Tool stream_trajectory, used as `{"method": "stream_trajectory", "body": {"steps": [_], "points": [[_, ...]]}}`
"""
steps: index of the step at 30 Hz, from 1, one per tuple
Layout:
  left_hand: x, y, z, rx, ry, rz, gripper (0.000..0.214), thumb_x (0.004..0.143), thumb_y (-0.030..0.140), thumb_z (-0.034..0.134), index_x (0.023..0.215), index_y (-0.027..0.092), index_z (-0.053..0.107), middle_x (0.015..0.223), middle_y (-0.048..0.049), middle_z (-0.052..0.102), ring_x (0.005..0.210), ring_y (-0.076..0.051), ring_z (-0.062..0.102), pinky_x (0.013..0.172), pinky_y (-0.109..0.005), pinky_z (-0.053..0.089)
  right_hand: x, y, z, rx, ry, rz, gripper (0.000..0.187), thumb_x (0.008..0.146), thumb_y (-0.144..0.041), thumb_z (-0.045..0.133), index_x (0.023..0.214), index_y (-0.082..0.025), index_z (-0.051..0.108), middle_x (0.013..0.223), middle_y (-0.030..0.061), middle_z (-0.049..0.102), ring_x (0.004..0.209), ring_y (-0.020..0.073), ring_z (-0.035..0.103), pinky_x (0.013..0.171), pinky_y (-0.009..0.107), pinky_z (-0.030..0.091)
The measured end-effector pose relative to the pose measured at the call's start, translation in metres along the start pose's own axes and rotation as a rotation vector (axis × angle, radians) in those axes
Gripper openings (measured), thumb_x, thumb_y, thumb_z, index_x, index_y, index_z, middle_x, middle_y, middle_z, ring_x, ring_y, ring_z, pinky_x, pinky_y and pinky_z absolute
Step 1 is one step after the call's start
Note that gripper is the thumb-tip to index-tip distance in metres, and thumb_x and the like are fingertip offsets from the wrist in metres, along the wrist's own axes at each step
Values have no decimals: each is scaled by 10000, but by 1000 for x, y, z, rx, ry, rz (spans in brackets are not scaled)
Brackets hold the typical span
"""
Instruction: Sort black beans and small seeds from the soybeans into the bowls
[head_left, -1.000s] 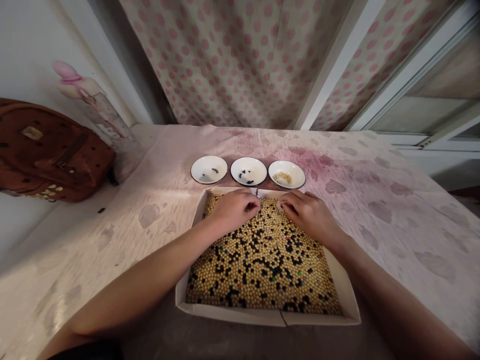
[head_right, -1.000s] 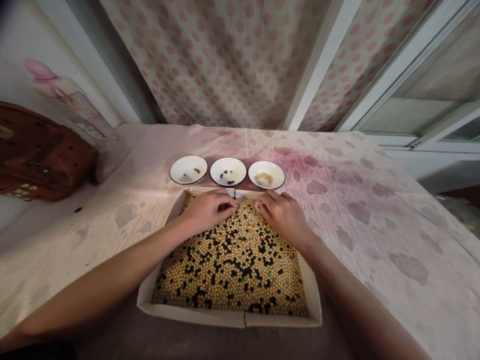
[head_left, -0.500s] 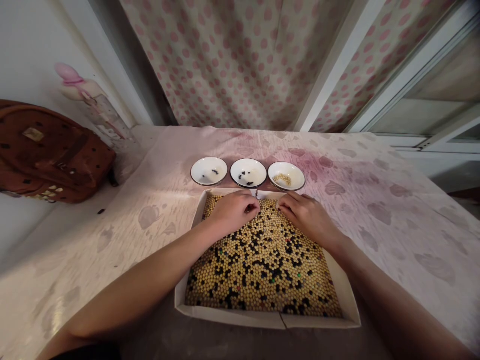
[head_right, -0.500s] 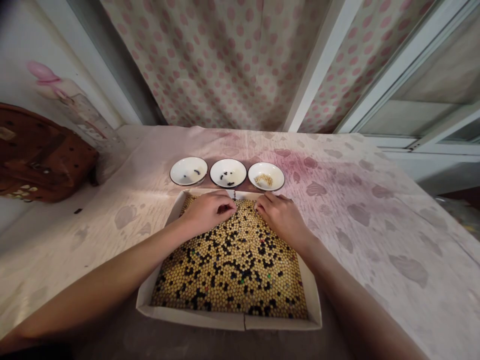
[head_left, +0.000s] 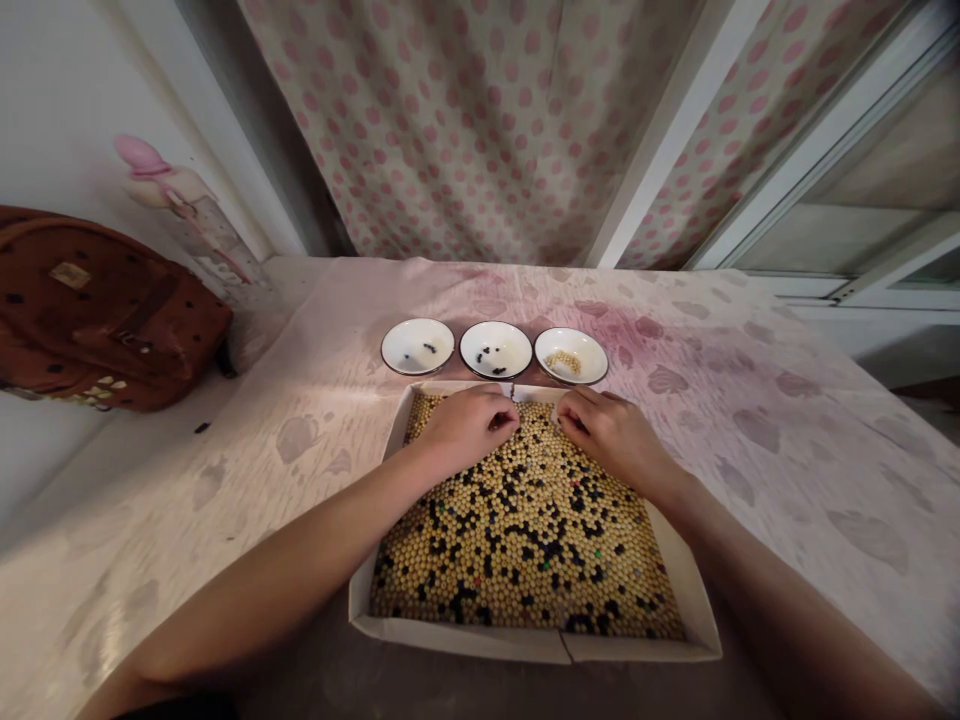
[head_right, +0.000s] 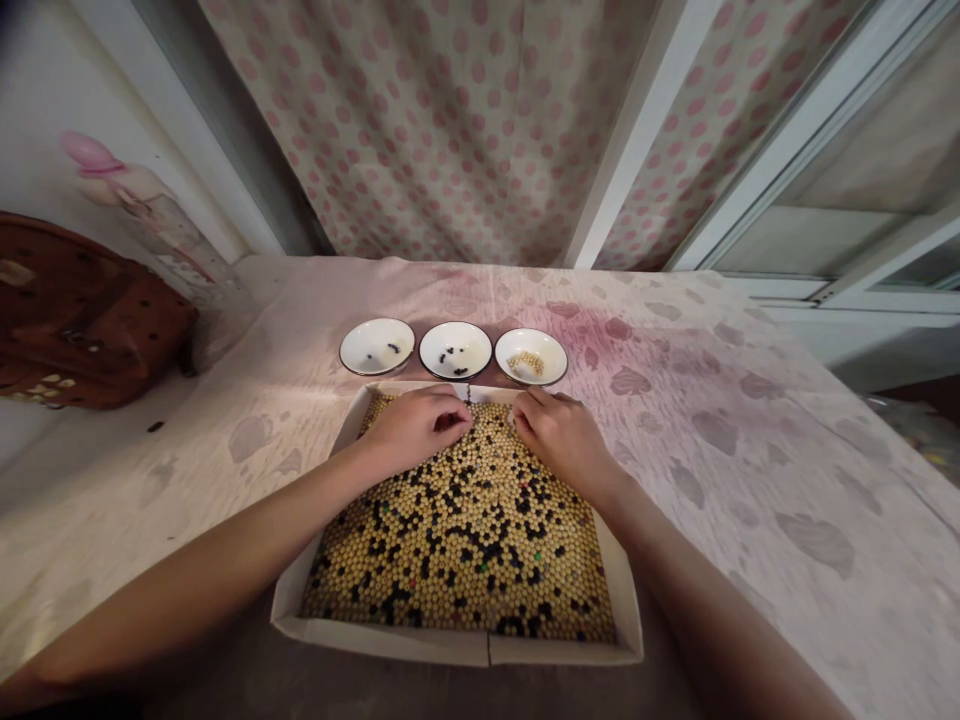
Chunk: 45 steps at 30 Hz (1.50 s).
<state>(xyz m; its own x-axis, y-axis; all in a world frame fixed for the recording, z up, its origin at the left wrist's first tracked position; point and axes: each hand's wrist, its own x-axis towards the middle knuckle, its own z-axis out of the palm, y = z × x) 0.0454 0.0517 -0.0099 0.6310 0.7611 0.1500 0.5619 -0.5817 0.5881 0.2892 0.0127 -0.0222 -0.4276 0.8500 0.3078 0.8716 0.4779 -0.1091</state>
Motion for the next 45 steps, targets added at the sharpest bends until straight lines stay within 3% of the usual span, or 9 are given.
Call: {"method": "stream_trajectory", "body": {"steps": [6,14,19,30,33,39,45], "points": [[0,-2,1,-9,9,17,123,904,211,640,893,218,762,912,-31,718,832,-173,649,726,-302,464,0,3,-2,64,63,55,160,954,-211,478,860,-212,608,813,37,646,658,165,578,637,335,447],[0,-3,2,-22,3,16,121,898,199,639,887,217,758,890,-24,711,783,-153,633,686,-288,447,9,24,0,62,342,298,66,930,-243,558,923,-213,617,822,41,658,706,187,618,641,319,438],[-1,-3,2,-14,8,14,125,907,215,634,896,220,759,895,-28,711,788,-155,635,691,-288,450,9,27,2,58,360,358,168,944,-284,537,1058,-207,633,780,36,651,684,202,618,640,332,440],[0,-3,2,-19,6,16,117,905,202,643,887,213,759,897,-28,712,782,-153,634,699,-289,458,4,19,-3,72,372,324,162,957,-236,498,1025,-204,642,840,55,705,681,197,634,641,331,447],[0,-3,2,-21,6,16,119,904,194,642,889,214,758,902,-25,716,782,-151,637,700,-290,457,1,15,-4,94,335,277,159,971,-232,494,1020,-209,643,861,48,703,704,192,645,654,328,463],[0,-1,2,-10,8,4,116,902,191,647,883,216,759,898,-21,715,773,-149,635,699,-292,451,-2,5,-5,161,23,17,278,1036,-234,398,1092,-218,669,1047,62,715,874,195,688,756,344,526],[0,0,0,-7,6,-3,101,906,200,660,897,216,759,888,-11,712,774,-146,630,699,-293,443,-3,8,-1,131,-5,-6,298,1031,-213,403,1115,-215,689,1073,52,730,909,203,698,776,355,535]]}}
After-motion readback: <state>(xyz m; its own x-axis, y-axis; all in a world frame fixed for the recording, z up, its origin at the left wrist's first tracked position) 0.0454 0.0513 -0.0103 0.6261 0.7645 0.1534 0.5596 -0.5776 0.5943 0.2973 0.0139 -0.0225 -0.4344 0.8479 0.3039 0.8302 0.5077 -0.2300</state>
